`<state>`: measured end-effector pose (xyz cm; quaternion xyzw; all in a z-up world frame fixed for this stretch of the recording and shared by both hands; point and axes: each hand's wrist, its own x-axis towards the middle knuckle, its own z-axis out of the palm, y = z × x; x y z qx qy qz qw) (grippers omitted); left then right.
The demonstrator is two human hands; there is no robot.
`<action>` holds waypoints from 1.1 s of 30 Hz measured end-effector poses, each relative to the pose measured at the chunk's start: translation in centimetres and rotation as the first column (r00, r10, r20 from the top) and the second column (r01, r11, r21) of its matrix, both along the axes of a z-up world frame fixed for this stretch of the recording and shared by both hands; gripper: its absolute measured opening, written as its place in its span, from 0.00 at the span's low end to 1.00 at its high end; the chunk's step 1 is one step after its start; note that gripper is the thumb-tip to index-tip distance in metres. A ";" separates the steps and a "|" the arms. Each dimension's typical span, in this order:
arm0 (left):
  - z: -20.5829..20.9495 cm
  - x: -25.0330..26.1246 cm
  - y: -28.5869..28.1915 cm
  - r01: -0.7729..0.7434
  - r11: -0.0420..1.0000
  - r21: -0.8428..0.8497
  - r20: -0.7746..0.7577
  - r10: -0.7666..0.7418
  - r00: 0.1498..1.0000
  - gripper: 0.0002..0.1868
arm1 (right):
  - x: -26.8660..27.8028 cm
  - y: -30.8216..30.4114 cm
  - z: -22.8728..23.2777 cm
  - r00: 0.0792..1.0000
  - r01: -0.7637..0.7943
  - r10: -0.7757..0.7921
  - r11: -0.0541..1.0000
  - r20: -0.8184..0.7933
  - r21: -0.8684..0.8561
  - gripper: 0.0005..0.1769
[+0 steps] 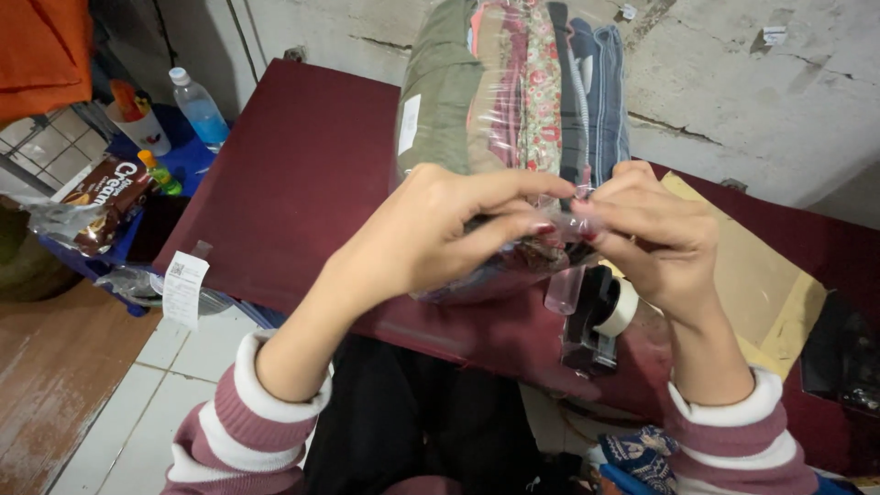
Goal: Sealing a stack of folded clothes inside a plastic bag using tape and attaching a label.
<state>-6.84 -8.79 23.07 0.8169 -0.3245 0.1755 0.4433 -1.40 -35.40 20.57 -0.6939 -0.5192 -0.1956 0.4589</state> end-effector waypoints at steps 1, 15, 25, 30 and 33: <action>-0.3 0.2 0.3 0.000 1.000 0.001 0.001 0.000 1.000 0.17 | 0.1 -0.1 -0.2 1.000 0.000 0.000 1.000 0.001 0.001 0.12; -0.1 0.2 0.6 0.290 0.933 -0.213 0.051 -0.286 0.957 0.09 | -0.8 0.4 -0.5 0.974 0.090 -0.081 0.995 0.212 -0.034 0.13; -1.4 -1.7 0.0 0.133 0.984 -0.118 0.236 -0.102 0.966 0.19 | -4.4 0.5 0.6 0.917 0.291 -0.251 0.953 0.310 -0.088 0.15; -4.5 -2.6 1.0 -0.157 0.979 0.131 0.774 -0.002 0.633 0.10 | -4.0 0.0 -2.3 0.742 0.321 -0.227 0.946 0.631 -0.037 0.15; -6.2 -2.4 1.1 -0.258 0.953 0.158 0.823 0.017 0.568 0.12 | -2.4 -0.7 -4.1 0.616 0.322 -0.163 0.945 0.771 -0.058 0.13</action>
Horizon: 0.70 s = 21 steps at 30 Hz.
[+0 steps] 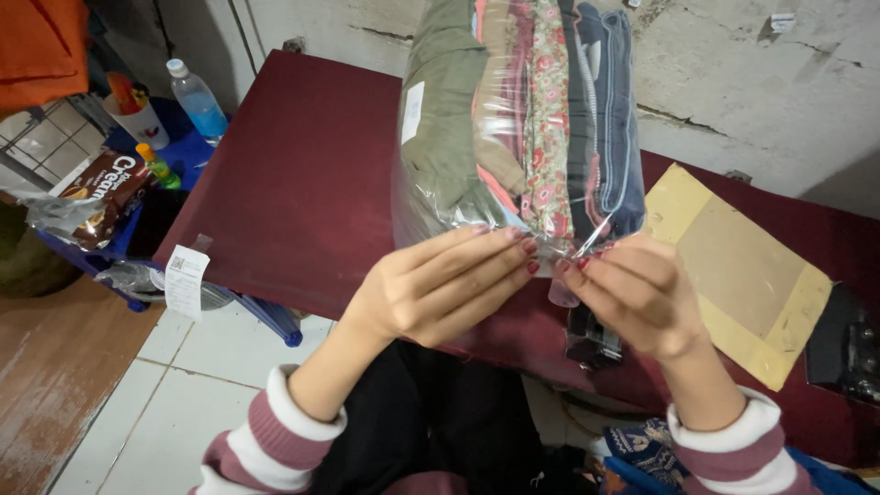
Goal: Sealing a stack of folded clothes inside a plastic bag using tape and attaching a label.
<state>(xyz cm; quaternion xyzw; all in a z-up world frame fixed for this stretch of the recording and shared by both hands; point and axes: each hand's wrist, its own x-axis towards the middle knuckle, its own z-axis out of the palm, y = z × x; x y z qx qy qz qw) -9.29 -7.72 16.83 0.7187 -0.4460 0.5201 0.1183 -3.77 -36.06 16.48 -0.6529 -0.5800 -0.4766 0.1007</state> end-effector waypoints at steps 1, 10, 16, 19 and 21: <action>-0.6 0.3 0.0 -0.001 1.000 0.000 0.000 0.001 1.000 0.12 | 0.2 -0.1 -0.4 1.000 -0.001 0.001 1.000 0.000 0.000 0.13; -3.4 1.5 -0.5 -0.081 0.996 0.043 0.067 0.078 0.995 0.13 | -0.1 0.0 -1.1 0.999 0.042 -0.040 0.998 0.033 -0.038 0.13; 0.2 -1.0 -1.8 -0.114 0.989 -0.097 -0.044 0.111 0.993 0.10 | -2.9 1.5 2.5 0.974 0.180 -0.177 0.984 -0.140 0.008 0.13; 1.7 -1.5 -2.0 -0.146 0.986 -0.080 -0.158 0.132 0.979 0.14 | -3.9 2.7 5.0 0.931 0.231 -0.225 0.973 -0.288 -0.015 0.17; 2.2 -1.5 -2.0 -0.190 0.978 -0.087 -0.222 0.167 0.961 0.19 | -4.9 3.5 6.7 0.881 0.296 -0.307 0.951 -0.359 -0.086 0.20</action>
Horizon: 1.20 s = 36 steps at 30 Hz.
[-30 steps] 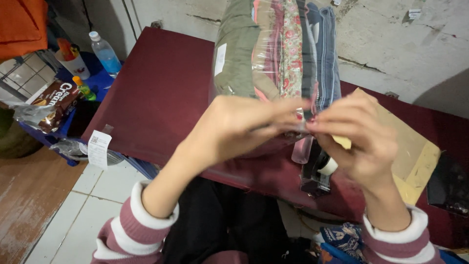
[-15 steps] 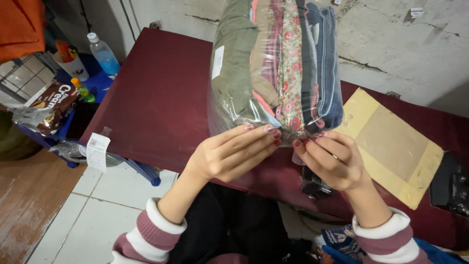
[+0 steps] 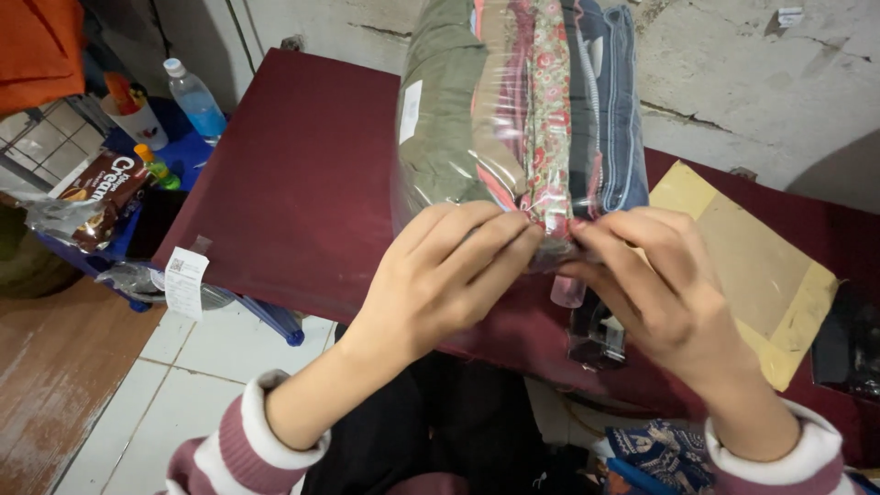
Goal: Sealing a stack of folded clothes inside a plastic bag using tape and attaching a label.
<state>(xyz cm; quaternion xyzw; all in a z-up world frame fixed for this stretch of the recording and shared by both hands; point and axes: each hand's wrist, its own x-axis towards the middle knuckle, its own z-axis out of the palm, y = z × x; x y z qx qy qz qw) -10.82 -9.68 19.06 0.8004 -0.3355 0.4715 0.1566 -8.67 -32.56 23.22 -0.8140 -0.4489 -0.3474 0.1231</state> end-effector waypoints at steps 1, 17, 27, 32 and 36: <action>0.0 0.0 0.0 0.000 1.000 0.000 -0.001 0.000 1.000 0.19 | 0.1 -0.3 -0.1 1.000 0.000 0.000 1.000 -0.001 0.000 0.20; -0.8 0.9 2.2 -0.055 0.974 0.220 0.241 0.000 0.970 0.13 | 1.4 -2.2 -3.3 0.986 -0.045 0.053 0.997 0.156 -0.055 0.13; -3.3 2.1 3.2 -0.023 0.958 0.285 0.210 -0.038 0.977 0.16 | 3.9 -3.9 -6.5 0.919 -0.142 0.165 0.986 0.359 -0.090 0.16; -1.0 0.7 0.8 -0.002 0.996 0.089 0.130 -0.009 0.991 0.10 | 2.1 -2.6 -3.6 0.956 -0.021 0.040 0.998 0.290 -0.066 0.18; 0.9 0.1 0.0 -0.043 0.999 0.026 -0.042 0.044 0.998 0.10 | 1.4 -1.4 -0.6 0.997 0.043 -0.038 0.996 0.064 -0.079 0.17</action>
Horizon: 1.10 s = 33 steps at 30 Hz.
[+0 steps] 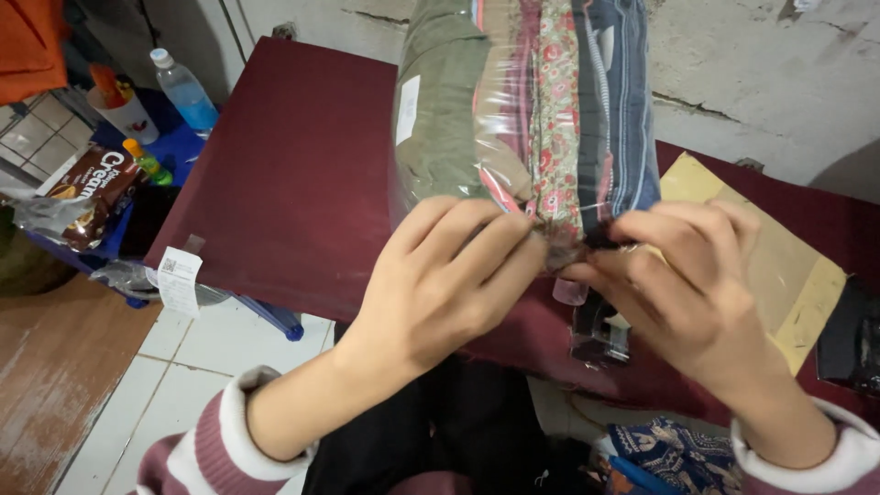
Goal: Sealing a stack of folded clothes inside a plastic bag using tape and attaching a label.
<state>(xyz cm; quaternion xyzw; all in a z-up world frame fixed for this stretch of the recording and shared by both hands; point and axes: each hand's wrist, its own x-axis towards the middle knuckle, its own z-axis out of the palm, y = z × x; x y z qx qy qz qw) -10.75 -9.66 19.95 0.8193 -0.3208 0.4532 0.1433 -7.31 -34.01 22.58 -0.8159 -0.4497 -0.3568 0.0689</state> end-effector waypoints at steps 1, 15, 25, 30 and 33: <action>0.3 0.2 0.0 0.001 1.000 0.000 0.000 -0.001 1.000 0.10 | 0.1 0.2 0.3 1.000 0.001 -0.001 1.000 0.000 0.000 0.17; -0.3 1.9 -0.9 0.032 0.997 0.074 0.064 -0.037 0.997 0.15 | 0.9 -0.1 -0.2 0.980 -0.158 0.160 0.987 -0.115 0.025 0.19; -0.9 1.5 0.1 0.026 0.989 0.144 0.217 -0.057 0.974 0.10 | 1.8 -0.9 -1.5 0.963 -0.266 0.266 0.964 -0.033 0.012 0.22; -0.7 0.8 0.5 0.026 0.985 0.172 0.152 -0.052 0.987 0.16 | 2.1 -2.1 -3.9 0.976 -0.216 0.213 0.972 0.047 0.094 0.18; -1.1 0.6 0.8 0.051 0.983 0.177 0.123 -0.074 0.990 0.19 | 3.0 -3.7 -5.7 0.968 -0.237 0.228 0.968 0.107 0.087 0.17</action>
